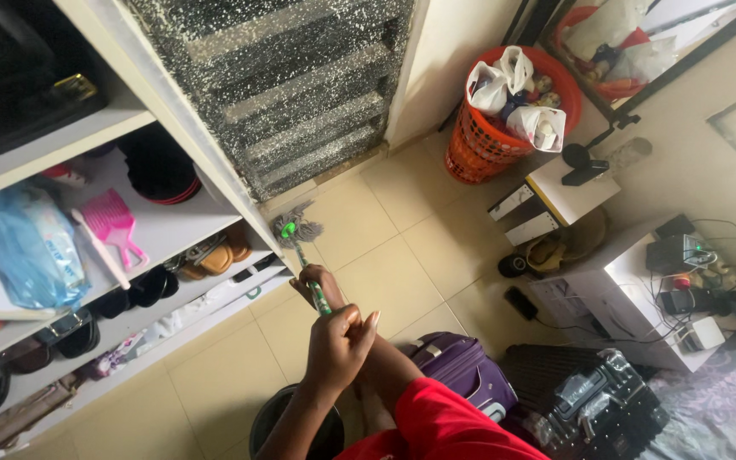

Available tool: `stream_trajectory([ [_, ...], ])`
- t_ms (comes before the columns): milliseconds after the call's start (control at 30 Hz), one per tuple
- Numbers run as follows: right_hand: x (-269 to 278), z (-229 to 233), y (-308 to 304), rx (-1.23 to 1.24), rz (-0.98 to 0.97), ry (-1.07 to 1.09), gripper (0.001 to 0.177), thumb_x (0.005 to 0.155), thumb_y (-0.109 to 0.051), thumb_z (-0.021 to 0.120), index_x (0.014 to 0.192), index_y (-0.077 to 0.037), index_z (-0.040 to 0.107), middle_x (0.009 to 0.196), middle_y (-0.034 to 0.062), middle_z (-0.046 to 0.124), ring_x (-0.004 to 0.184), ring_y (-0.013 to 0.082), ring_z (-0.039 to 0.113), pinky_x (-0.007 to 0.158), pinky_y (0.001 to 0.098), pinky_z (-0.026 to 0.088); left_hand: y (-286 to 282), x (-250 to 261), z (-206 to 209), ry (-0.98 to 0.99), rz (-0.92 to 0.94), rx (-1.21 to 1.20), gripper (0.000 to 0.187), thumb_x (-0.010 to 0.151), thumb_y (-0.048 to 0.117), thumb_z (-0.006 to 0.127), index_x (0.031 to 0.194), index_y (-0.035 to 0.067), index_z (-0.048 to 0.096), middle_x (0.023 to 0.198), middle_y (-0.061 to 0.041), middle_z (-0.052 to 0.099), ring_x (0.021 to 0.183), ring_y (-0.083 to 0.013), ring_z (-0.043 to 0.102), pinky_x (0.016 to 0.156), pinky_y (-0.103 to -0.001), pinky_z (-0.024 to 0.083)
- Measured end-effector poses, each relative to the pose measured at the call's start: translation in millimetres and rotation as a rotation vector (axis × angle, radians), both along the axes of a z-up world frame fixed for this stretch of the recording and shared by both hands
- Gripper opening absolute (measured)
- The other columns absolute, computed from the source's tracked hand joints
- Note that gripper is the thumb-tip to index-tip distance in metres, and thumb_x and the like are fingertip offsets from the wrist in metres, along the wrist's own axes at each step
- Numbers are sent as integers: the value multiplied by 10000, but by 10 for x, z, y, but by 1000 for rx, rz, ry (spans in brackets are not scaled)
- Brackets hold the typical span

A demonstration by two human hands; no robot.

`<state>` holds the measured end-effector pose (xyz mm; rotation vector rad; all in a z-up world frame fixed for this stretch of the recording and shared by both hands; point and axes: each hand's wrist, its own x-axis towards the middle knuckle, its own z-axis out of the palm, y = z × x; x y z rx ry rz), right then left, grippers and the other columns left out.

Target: The person prepares a mop in a bucket, cleans a small area of the tiled floor, and then moves several suitcases to reach more floor space.

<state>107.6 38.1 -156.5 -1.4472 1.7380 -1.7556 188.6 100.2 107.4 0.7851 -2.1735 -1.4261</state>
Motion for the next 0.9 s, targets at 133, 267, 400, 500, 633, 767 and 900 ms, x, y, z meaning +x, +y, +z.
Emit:
stream_trajectory([
  [133, 294, -363, 216, 295, -18, 47, 231, 822, -167, 799, 708, -53, 634, 849, 107, 678, 876, 350, 635, 734, 447, 530, 80, 655, -88, -97, -242, -95, 440, 731, 208, 850, 567, 65, 468, 494, -76, 504, 446, -210, 513, 472, -384, 431],
  [267, 151, -636, 264, 266, 2, 267, 250, 819, -167, 798, 693, -88, 597, 822, 75, 652, 960, 318, 668, 837, 441, 563, 217, 840, -545, 21, -313, -218, 463, 694, 181, 887, 579, 72, 451, 524, -97, 464, 524, -258, 496, 710, -406, 484],
  [400, -316, -775, 171, 392, -36, 244, 225, 787, -173, 811, 753, -88, 605, 915, 88, 663, 1021, 346, 647, 764, 459, 549, 100, 568, -1085, 27, -212, -138, 465, 762, 117, 865, 575, 54, 444, 535, -100, 477, 538, -267, 518, 966, -456, 494],
  [500, -805, -951, 36, 392, -84, 282, 232, 777, -178, 819, 765, -95, 603, 915, 80, 655, 1039, 349, 640, 783, 456, 550, -99, 241, -1372, 119, -150, -73, 431, 805, 89, 831, 609, 49, 450, 583, -92, 515, 609, -258, 564, 1075, -472, 475],
  [633, -1664, -1118, 47, 436, -130, 321, 270, 720, -193, 844, 758, -90, 597, 893, 77, 643, 1029, 348, 618, 812, 449, 543, -332, -427, -1731, 171, -162, -81, 494, 798, 108, 846, 585, 17, 410, 532, -102, 436, 540, -232, 492, 984, -442, 520],
  [767, -2341, -1173, 265, 571, -218, 305, 321, 686, -224, 873, 719, -79, 589, 879, 91, 626, 1004, 339, 609, 794, 451, 529, -441, -969, -1986, 86, -95, 143, 483, 912, 92, 746, 640, -17, 362, 639, -100, 370, 569, -200, 365, 563, -379, 369],
  [900, -2509, -1124, 631, 618, -290, 289, 361, 698, -261, 889, 690, -70, 584, 855, 104, 615, 925, 352, 596, 763, 462, 514, -378, -1161, -1875, 126, -166, 153, 460, 967, 79, 694, 649, -15, 376, 633, -98, 345, 566, -182, 334, 536, -365, 320],
])
